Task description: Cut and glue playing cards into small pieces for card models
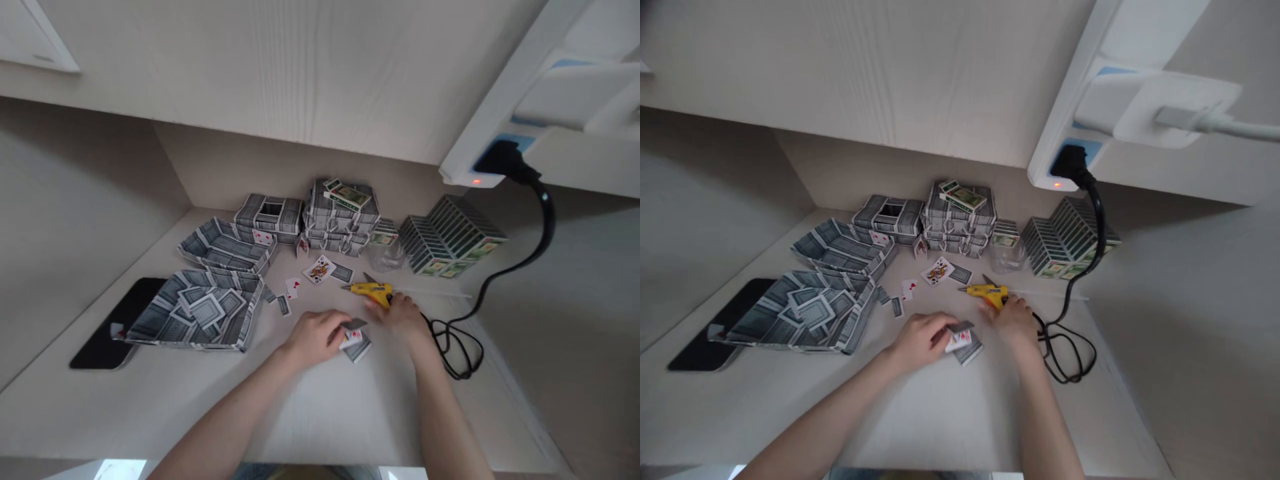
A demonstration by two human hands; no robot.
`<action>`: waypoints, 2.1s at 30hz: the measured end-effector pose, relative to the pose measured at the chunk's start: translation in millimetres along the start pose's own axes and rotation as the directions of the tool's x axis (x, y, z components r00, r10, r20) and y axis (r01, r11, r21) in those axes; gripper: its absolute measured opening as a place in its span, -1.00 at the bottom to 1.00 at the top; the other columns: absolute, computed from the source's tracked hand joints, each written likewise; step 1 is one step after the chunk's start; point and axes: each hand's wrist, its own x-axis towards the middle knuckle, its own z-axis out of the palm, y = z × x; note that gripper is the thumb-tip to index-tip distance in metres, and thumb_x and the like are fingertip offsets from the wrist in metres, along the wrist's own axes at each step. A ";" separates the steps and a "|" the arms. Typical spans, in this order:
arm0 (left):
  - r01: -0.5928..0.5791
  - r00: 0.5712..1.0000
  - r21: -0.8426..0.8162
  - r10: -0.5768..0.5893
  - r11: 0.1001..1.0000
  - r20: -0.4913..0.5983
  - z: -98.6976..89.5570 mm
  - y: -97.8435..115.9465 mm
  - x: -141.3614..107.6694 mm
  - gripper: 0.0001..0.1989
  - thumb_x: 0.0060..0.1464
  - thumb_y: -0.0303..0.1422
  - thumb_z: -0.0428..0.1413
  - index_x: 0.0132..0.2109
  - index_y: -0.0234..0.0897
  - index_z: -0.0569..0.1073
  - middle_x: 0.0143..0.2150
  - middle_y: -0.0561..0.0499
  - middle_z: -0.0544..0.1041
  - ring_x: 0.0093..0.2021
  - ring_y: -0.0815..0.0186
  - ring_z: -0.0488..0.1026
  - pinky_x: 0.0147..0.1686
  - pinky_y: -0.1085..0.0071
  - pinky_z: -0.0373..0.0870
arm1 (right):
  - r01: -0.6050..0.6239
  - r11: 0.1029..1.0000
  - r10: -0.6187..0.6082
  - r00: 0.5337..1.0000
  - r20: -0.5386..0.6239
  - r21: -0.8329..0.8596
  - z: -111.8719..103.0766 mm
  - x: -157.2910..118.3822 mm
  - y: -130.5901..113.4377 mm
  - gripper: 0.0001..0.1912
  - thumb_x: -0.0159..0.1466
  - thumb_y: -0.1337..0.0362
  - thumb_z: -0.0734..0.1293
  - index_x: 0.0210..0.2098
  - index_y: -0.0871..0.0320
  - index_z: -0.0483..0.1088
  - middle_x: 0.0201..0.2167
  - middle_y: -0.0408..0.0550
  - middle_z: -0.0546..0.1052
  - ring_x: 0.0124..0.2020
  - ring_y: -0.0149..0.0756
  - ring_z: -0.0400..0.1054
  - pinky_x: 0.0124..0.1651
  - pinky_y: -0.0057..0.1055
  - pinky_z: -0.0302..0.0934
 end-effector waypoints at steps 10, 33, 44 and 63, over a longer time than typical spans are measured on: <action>0.481 0.727 -0.235 -0.534 0.844 -0.432 -20.2 -41.9 14.9 -0.76 0.06 -0.27 -0.03 -0.18 -0.30 0.38 -0.36 -0.04 0.51 -0.44 0.35 0.45 -0.48 0.48 0.33 | 0.054 0.999 -0.053 0.984 -0.170 0.003 7.4 -1.3 -12.5 -0.40 0.12 0.02 0.17 -0.12 0.49 0.28 -0.22 0.37 0.41 -0.16 0.05 0.32 -0.19 -0.25 0.16; 0.458 0.760 -0.433 -0.595 0.776 -0.261 -8.0 -34.9 17.1 -0.74 0.06 -0.17 -0.06 -0.32 -0.28 0.33 -0.53 0.08 0.43 -0.62 0.43 0.34 -0.61 0.54 0.25 | 0.237 0.946 -0.139 0.913 -0.384 0.222 5.0 -16.6 -33.5 -0.66 0.12 0.05 0.20 -0.31 0.22 0.30 -0.52 0.02 0.48 -0.53 -0.27 0.33 -0.53 -0.46 -0.06; 0.430 0.777 -0.420 -0.564 0.799 -0.279 -10.6 -30.0 17.8 -0.77 0.05 -0.20 -0.04 -0.37 -0.28 0.32 -0.61 0.13 0.36 -0.63 0.45 0.30 -0.62 0.56 0.21 | 0.272 0.932 -0.159 0.901 -0.403 0.239 6.9 -17.3 -33.4 -0.73 0.18 0.16 0.17 -0.26 0.26 0.26 -0.44 0.06 0.49 -0.48 -0.26 0.34 -0.48 -0.45 0.00; 0.433 0.765 -0.437 -0.578 0.788 -0.283 -11.8 -30.2 17.7 -0.79 0.06 -0.21 -0.05 -0.37 -0.28 0.30 -0.60 0.14 0.35 -0.63 0.46 0.29 -0.62 0.56 0.18 | 0.308 0.910 -0.175 0.892 -0.417 0.278 5.7 -16.0 -29.3 -0.78 0.19 0.21 0.15 -0.27 0.23 0.26 -0.45 0.05 0.47 -0.44 -0.22 0.34 -0.42 -0.44 0.07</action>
